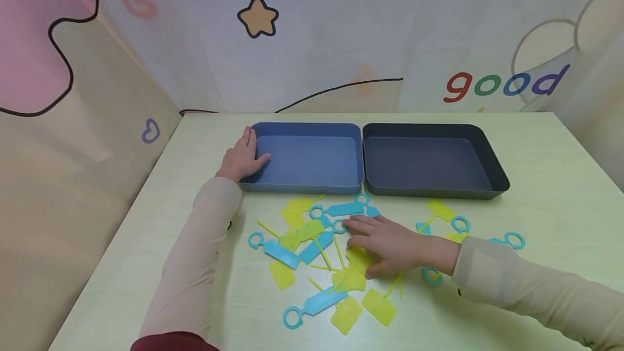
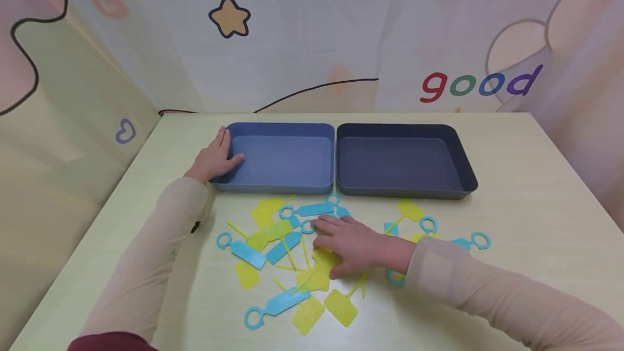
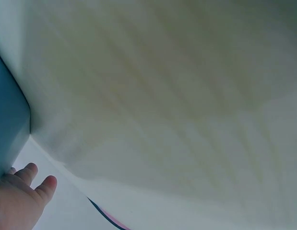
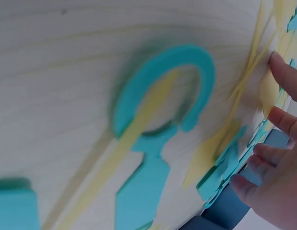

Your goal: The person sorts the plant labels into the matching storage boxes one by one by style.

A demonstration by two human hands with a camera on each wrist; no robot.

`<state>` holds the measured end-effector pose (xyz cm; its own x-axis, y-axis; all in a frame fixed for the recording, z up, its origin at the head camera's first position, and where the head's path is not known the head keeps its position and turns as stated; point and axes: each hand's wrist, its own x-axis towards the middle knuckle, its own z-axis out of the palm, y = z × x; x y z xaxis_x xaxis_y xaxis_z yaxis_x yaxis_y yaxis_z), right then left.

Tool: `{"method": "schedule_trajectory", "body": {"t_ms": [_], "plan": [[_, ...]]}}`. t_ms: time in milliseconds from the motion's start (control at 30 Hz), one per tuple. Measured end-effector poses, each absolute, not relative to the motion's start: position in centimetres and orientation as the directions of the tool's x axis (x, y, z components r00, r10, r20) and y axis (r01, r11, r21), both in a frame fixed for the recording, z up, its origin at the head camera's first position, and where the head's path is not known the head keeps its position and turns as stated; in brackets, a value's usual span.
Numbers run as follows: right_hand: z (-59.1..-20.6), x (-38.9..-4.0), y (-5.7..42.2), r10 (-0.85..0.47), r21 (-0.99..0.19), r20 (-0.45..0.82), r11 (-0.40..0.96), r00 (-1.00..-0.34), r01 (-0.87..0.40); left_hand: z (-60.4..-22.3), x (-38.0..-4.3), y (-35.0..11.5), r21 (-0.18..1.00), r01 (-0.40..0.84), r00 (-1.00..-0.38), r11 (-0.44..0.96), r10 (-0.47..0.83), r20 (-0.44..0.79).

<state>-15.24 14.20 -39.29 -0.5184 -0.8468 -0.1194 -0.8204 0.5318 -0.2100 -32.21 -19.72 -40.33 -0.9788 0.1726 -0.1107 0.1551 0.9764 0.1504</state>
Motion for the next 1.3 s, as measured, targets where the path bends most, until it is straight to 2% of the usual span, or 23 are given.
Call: {"method": "schedule_trajectory", "body": {"t_ms": [133,233,533,733,1067,1167,1300], "plan": [[-39.4,-15.1,13.8,-0.859,-0.138,-0.038,0.510,-0.510,-0.849,-40.4,-32.2,-19.7,0.148,0.160,-0.978,0.976,0.177,-0.107],[-39.2,-14.9,13.6,-0.861,-0.124,-0.023,0.506,-0.508,-0.853,-40.5,-32.2,-19.8,0.146,0.163,-0.979,0.976,0.178,-0.101],[-38.7,-14.5,13.2,-0.832,-0.251,-0.081,0.549,-0.548,-0.797,-40.3,-32.2,-19.8,0.141,0.160,-0.979,0.977,0.175,-0.102],[-38.9,-15.0,13.0,-0.810,-0.391,-0.127,0.572,-0.573,-0.721,-40.2,-32.1,-19.8,0.145,0.155,-0.980,0.977,0.171,-0.105],[-38.2,-17.6,14.1,-0.788,-0.746,-0.225,0.518,-0.574,-0.419,-40.2,-31.9,-19.8,0.143,0.151,-0.980,0.978,0.167,-0.111],[-37.6,-18.9,14.7,-0.765,-0.817,-0.248,0.495,-0.595,-0.296,-40.1,-32.0,-19.7,0.141,0.150,-0.980,0.978,0.166,-0.110],[-36.4,-20.8,15.7,-0.710,-0.867,-0.257,0.469,-0.655,-0.167,-40.1,-32.0,-19.6,0.142,0.152,-0.980,0.978,0.168,-0.111]]}}
